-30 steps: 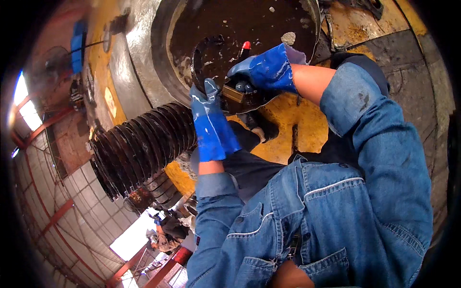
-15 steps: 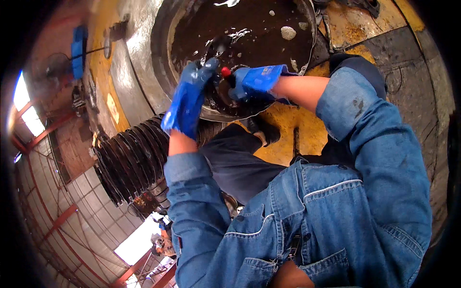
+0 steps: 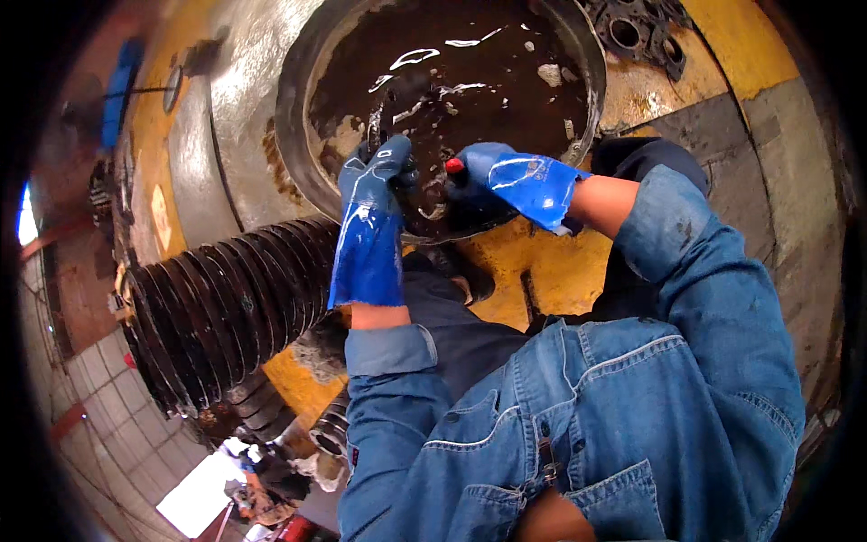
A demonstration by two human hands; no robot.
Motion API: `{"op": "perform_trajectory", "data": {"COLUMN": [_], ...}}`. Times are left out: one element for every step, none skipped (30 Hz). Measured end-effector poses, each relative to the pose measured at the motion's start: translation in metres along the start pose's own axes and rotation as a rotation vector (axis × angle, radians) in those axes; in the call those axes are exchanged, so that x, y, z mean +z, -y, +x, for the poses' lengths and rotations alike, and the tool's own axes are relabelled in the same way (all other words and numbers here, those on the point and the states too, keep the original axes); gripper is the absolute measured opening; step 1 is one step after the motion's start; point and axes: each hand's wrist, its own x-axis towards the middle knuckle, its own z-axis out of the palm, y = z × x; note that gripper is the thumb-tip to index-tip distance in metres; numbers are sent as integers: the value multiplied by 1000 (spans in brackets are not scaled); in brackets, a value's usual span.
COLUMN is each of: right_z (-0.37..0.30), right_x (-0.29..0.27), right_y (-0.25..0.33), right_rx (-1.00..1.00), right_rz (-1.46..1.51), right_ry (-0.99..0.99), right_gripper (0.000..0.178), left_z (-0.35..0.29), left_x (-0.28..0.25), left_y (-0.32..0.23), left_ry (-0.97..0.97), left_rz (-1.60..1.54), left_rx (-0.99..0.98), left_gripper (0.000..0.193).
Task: The person sits on the floor and repeatedly dips metal rings into a bucket of dark liquid, then scrubs them with a brush. The cleaned rings are placed on a stack nearby.
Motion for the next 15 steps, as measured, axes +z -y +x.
{"op": "perform_trajectory", "data": {"right_z": [3, 8, 25, 40, 47, 53, 57, 57, 55, 53, 49, 46, 43, 43, 47], "right_x": [-6, -12, -21, -23, -35, -47, -55, -61, -67, -75, -83, -89, -91, -92, -90], "right_y": [2, 5, 5, -3, -3, 1, 5, 6, 23, 36, 45, 54, 62, 57, 48], "right_rx": [-59, -119, -55, -66, -124, -196, -292, -378, -412, -577, -739, -896, -934, -862, -797], "right_rz": [-52, -103, -247, -356, -395, -427, -455, -482, -506, -446, -378, -305, -330, -347, -355], "right_ry": [-38, -74, -26, -101, -191, -283, -399, -517, -510, -570, -630, -687, -690, -664, -640], "right_gripper": [28, 28, 29, 32, 32, 32, 31, 31, 36, 34, 32, 31, 32, 32, 31], "left_z": [-5, -9, -9, -10, -12, -15, -18, -19, -23, -27, -30, -33, -35, -35, -37], "left_x": [-6, -8, -8, -7, -8, -9, -10, -7, -10, -13, -15, -16, -18, -15, -14], "left_y": [-6, -10, -11, -14, -15, -17, -20, -21, -22, -23, -24, -26, -26, -27, -29], "left_ry": [3, 3, 17, 33, 42, 43, 48, 62, 56, 49, 42, 38, 34, 42, 43], "left_rz": [-18, -47, -69, -95, -119, -138, -155, -172, -182, -194, -202, -209, -220, -223, -224], "left_rx": [17, 34, 47, 59, 71, 87, 101, 116, 129, 144, 157, 168, 176, 186, 195], "left_gripper": [29, 29, 29, 29, 29, 28, 28, 28, 28, 28, 28, 27, 27, 27, 27]}}
